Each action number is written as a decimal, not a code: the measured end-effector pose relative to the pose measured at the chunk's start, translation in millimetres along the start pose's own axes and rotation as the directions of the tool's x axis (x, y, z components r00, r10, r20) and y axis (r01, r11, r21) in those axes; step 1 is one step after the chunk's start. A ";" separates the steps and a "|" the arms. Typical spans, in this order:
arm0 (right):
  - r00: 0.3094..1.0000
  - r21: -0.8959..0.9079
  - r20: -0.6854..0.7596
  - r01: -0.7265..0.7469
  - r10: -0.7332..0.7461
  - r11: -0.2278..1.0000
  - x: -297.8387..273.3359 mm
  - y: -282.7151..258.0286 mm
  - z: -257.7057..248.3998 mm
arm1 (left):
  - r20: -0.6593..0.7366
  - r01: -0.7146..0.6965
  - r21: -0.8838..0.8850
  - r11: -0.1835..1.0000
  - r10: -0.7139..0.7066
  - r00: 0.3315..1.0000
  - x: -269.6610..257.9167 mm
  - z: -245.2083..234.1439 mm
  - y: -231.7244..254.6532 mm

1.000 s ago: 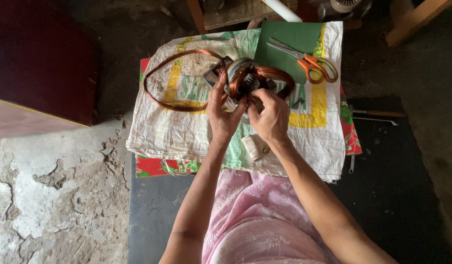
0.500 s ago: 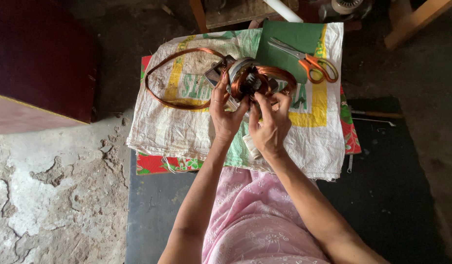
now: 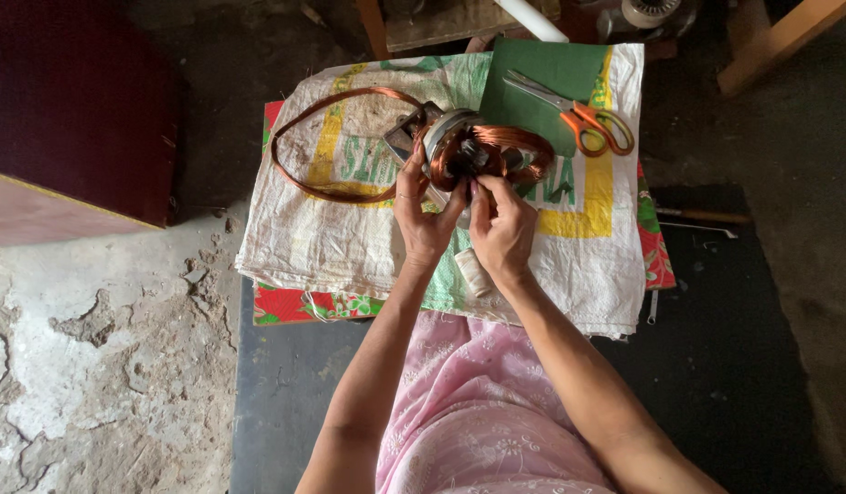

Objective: The person winds copper wire around a motor stator core, carefully placing each turn into the slots. They use both hands to guide the wire and ensure it is seated correctly within the stator.

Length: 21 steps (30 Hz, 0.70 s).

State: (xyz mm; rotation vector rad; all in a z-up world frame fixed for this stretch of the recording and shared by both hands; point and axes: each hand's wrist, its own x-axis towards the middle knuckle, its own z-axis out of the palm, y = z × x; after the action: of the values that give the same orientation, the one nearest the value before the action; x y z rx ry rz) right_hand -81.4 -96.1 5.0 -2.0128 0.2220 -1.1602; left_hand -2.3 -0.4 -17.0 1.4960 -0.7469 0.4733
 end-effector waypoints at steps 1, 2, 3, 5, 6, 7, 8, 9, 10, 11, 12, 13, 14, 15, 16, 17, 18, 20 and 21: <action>0.997 0.016 0.019 -0.079 0.078 0.997 -0.2 0.0 0.8 | -0.011 0.000 0.007 1.000 0.000 1.000 -1.7 1.0 -2.3; 0.987 0.032 0.039 -0.158 0.157 0.987 -0.3 -0.3 2.0 | -0.022 0.001 0.015 1.000 -0.001 1.000 -3.1 1.7 -4.7; 0.970 0.046 0.060 -0.236 0.234 0.971 -0.1 -0.5 2.9 | -0.032 0.001 0.022 1.000 -0.001 0.999 -4.1 2.1 -7.1; 0.992 -0.007 0.050 -0.112 0.112 0.994 0.1 -0.2 2.6 | -0.027 0.001 0.008 1.000 -0.001 1.000 -6.2 2.5 -11.0; 0.998 -0.034 0.047 -0.048 0.049 0.998 1.2 -0.1 2.4 | -0.025 0.000 0.000 1.000 0.000 1.000 -6.5 3.0 -12.4; 0.996 -0.047 0.063 -0.062 0.065 0.997 1.3 -0.5 1.2 | -0.024 -0.002 -0.005 1.000 0.002 1.000 -7.1 3.2 -13.2; 0.994 -0.058 0.081 -0.075 0.080 0.995 1.4 -1.1 0.0 | -0.026 -0.005 -0.008 1.000 0.005 1.000 -7.9 2.7 -13.4; 0.991 -0.070 0.098 -0.088 0.095 0.994 1.7 -1.9 -0.3 | -0.027 -0.008 -0.012 1.000 0.007 1.000 -8.4 2.1 -13.5; 0.991 -0.060 0.097 -0.090 0.095 0.994 1.8 -2.4 -0.9 | -0.027 -0.007 0.010 1.000 0.007 1.000 -9.1 1.5 -13.5; 0.991 -0.049 0.097 -0.091 0.096 0.995 2.1 -2.7 -1.5 | -0.027 -0.007 0.032 0.999 0.008 1.000 -9.6 0.8 -13.5; 0.991 -0.039 0.094 -0.093 0.097 0.995 3.0 -2.8 -1.9 | -0.026 -0.007 0.052 0.999 0.009 1.000 -9.0 0.9 -13.8; 0.983 -0.037 0.113 -0.143 0.146 0.989 4.1 -2.7 -2.5 | -0.026 -0.024 0.057 0.998 0.026 0.999 -8.4 1.2 -14.0; 0.972 -0.035 0.132 -0.191 0.194 0.981 4.6 -2.9 -2.8 | -0.028 -0.042 0.062 0.997 0.044 0.999 -8.1 1.2 -14.1; 0.959 -0.035 0.151 -0.239 0.241 0.971 4.5 -3.2 -3.1 | -0.029 -0.060 0.066 0.996 0.062 0.998 -8.2 1.3 -14.1; 0.958 0.012 0.143 -0.254 0.249 0.967 4.2 -3.6 -3.0 | -0.029 -0.049 0.057 0.997 0.050 0.998 -8.6 1.4 -14.1; 0.956 0.059 0.136 -0.268 0.258 0.962 3.2 -4.2 -2.7 | -0.028 -0.037 0.048 0.998 0.039 0.999 -9.4 1.5 -14.0; 0.955 0.106 0.129 -0.280 0.266 0.954 2.6 -4.3 -2.6 | -0.028 -0.027 0.038 0.999 0.028 0.999 -9.8 2.0 -14.3; 0.929 0.143 0.167 -0.353 0.329 0.925 1.7 -3.4 -1.8 | -0.023 -0.034 0.054 0.998 0.035 0.999 -10.2 1.8 -15.1; 0.914 0.160 0.186 -0.389 0.359 0.907 1.0 -2.7 -1.6 | -0.021 -0.037 0.062 0.997 0.038 0.999 -10.4 1.7 -15.4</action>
State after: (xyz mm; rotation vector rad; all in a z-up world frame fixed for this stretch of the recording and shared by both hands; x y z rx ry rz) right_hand -82.7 -95.7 8.0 -1.7766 0.3851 -0.7497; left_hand 0.9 -1.1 -35.4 1.5340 -0.7504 0.5447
